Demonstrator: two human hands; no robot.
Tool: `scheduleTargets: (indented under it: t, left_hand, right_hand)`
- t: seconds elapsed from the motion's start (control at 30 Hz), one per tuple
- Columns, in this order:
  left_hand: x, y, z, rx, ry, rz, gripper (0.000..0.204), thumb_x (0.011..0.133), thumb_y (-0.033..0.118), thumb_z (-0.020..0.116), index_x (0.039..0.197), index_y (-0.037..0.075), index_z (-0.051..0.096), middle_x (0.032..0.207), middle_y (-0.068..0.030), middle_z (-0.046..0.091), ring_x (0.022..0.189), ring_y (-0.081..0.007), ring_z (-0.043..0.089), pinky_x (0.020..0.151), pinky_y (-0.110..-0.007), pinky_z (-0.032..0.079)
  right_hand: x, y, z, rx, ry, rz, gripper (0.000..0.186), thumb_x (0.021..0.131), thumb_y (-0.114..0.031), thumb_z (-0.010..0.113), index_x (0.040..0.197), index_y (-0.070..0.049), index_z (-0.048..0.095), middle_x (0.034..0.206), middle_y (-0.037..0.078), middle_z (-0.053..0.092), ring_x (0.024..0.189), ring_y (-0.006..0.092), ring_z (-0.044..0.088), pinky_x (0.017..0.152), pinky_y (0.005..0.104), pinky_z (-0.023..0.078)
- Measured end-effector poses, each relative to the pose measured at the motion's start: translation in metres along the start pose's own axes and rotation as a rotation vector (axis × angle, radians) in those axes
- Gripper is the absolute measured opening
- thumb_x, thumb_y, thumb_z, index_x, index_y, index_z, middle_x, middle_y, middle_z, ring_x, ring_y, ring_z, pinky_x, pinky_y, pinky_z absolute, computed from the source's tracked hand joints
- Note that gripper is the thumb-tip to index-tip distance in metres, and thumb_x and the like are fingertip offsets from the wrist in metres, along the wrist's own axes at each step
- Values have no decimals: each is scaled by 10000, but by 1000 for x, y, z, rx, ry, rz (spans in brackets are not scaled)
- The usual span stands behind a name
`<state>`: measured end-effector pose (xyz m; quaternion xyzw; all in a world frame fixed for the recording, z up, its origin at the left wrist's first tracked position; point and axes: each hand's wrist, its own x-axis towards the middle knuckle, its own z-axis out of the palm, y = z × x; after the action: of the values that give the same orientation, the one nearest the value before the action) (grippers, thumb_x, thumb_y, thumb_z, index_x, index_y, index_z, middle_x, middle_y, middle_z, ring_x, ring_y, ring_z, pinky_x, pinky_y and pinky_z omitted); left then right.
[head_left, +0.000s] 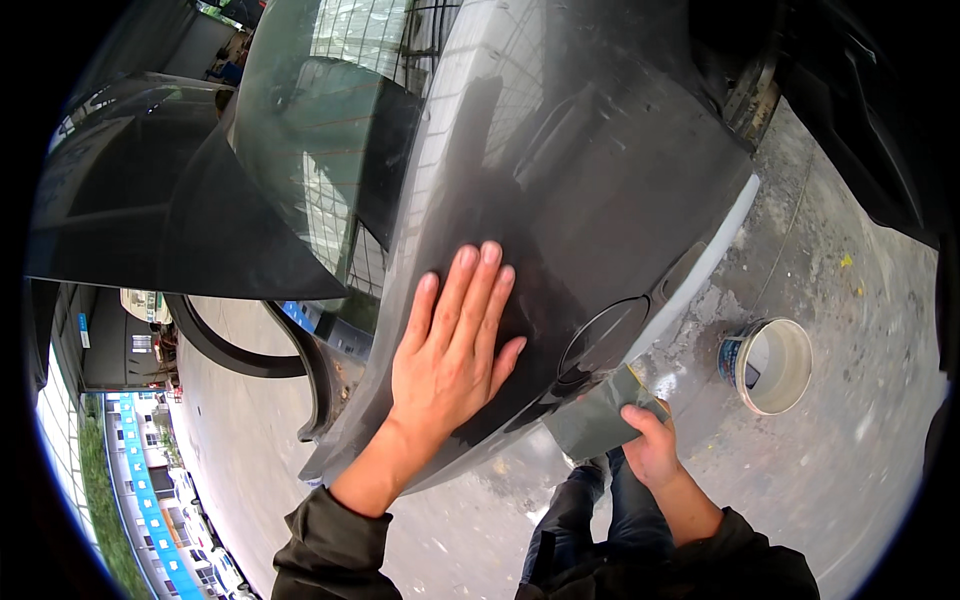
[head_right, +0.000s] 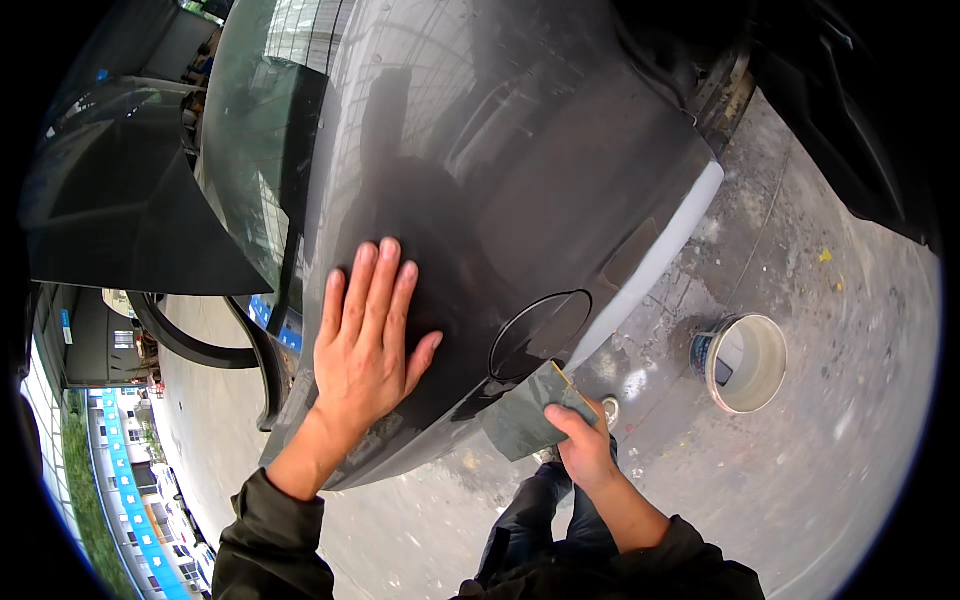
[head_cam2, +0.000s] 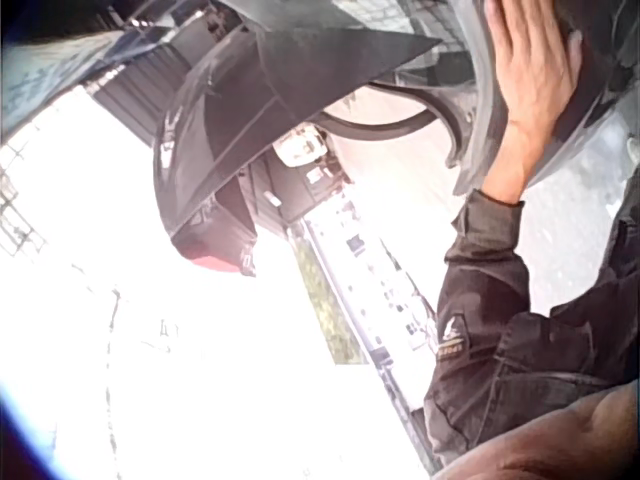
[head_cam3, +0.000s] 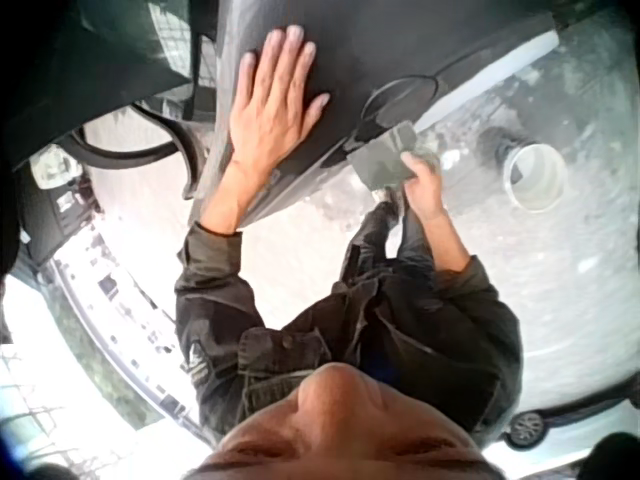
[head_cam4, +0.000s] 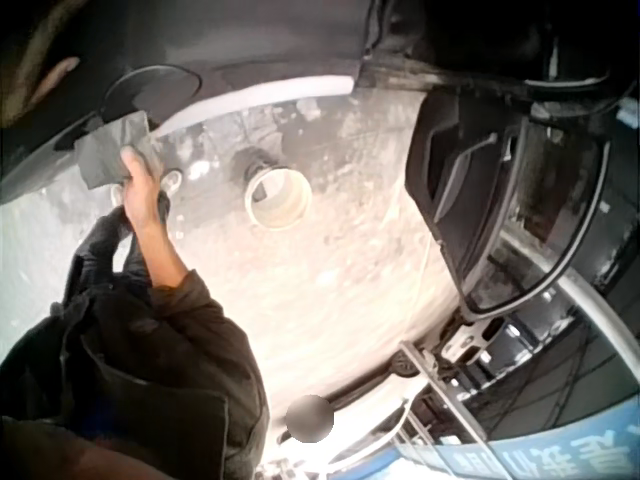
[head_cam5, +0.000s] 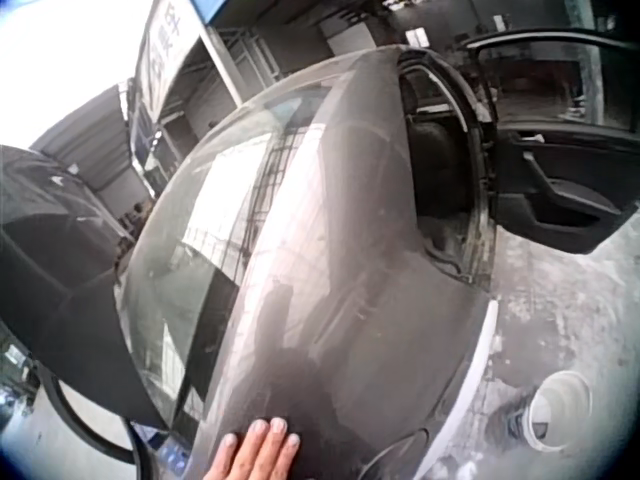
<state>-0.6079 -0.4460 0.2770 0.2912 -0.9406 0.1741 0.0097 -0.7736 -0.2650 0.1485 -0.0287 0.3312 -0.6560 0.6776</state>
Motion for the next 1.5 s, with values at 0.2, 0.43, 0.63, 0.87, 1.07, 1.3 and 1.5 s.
scheduleTargets:
  t: [0.2, 0.43, 0.63, 0.87, 1.07, 1.3, 1.5]
  left_hand:
    - [-35, 22, -1, -364, -80, 109, 500, 897, 273, 705, 1334, 38, 641, 1473, -123, 559, 1445, -286, 447, 1197, -457, 325]
    - [-57, 42, -2, -981, 83, -312, 250, 835, 59, 801, 1044, -12, 683, 912, -114, 692, 751, -252, 665, 638, -335, 524]
    - [-61, 38, -5, -558, 352, 9, 266, 703, 32, 792, 934, 65, 666, 955, -52, 676, 725, -175, 654, 553, -297, 513]
    - [-79, 8, -9, -602, 183, 284, 363, 830, 251, 783, 1119, 52, 689, 1167, -65, 667, 1040, -201, 651, 792, -316, 548]
    - [-86, -12, -3, -964, -8, 19, 541, 844, 198, 782, 1298, -32, 600, 1385, -197, 594, 1237, -382, 586, 1033, -441, 484]
    - [-79, 98, 43, -1613, -314, -381, 599, 835, -105, 745, 1385, -61, 512, 1214, -149, 675, 1091, -176, 656, 936, -300, 537]
    - [-82, 205, 132, -1591, -459, -408, 303, 843, -43, 735, 1124, -44, 619, 979, -100, 717, 893, -127, 657, 824, -262, 517]
  right_hand:
    - [9, -13, 15, -166, -45, -9, 304, 915, -39, 680, 1206, 44, 643, 1089, 55, 679, 1021, 96, 608, 872, 249, 476]
    - [27, -16, 69, -235, -17, -373, 610, 924, 43, 684, 1481, 23, 434, 1366, 147, 601, 1151, 145, 608, 990, 306, 504]
    - [3, 14, 92, -325, -18, -299, 776, 892, -109, 760, 1546, -7, 355, 1501, 190, 472, 1314, 225, 537, 1074, 370, 451]
    - [7, 24, 113, -17, 77, -225, 499, 966, -35, 463, 1461, 18, 431, 1428, 190, 550, 1310, 314, 569, 1089, 438, 470]
    - [6, 35, 105, -215, 55, -356, 365, 1020, -167, 504, 1322, -1, 626, 1267, 53, 667, 1156, 143, 608, 1030, 308, 459]
    - [-25, 64, 4, -450, 237, -196, 410, 1047, -237, 573, 1392, -16, 579, 1237, 37, 662, 1124, 103, 592, 938, 282, 502]
    - [-64, 36, -178, -316, 376, -200, 408, 1068, -279, 542, 1402, -46, 567, 1268, 80, 665, 1050, 170, 687, 878, 324, 571]
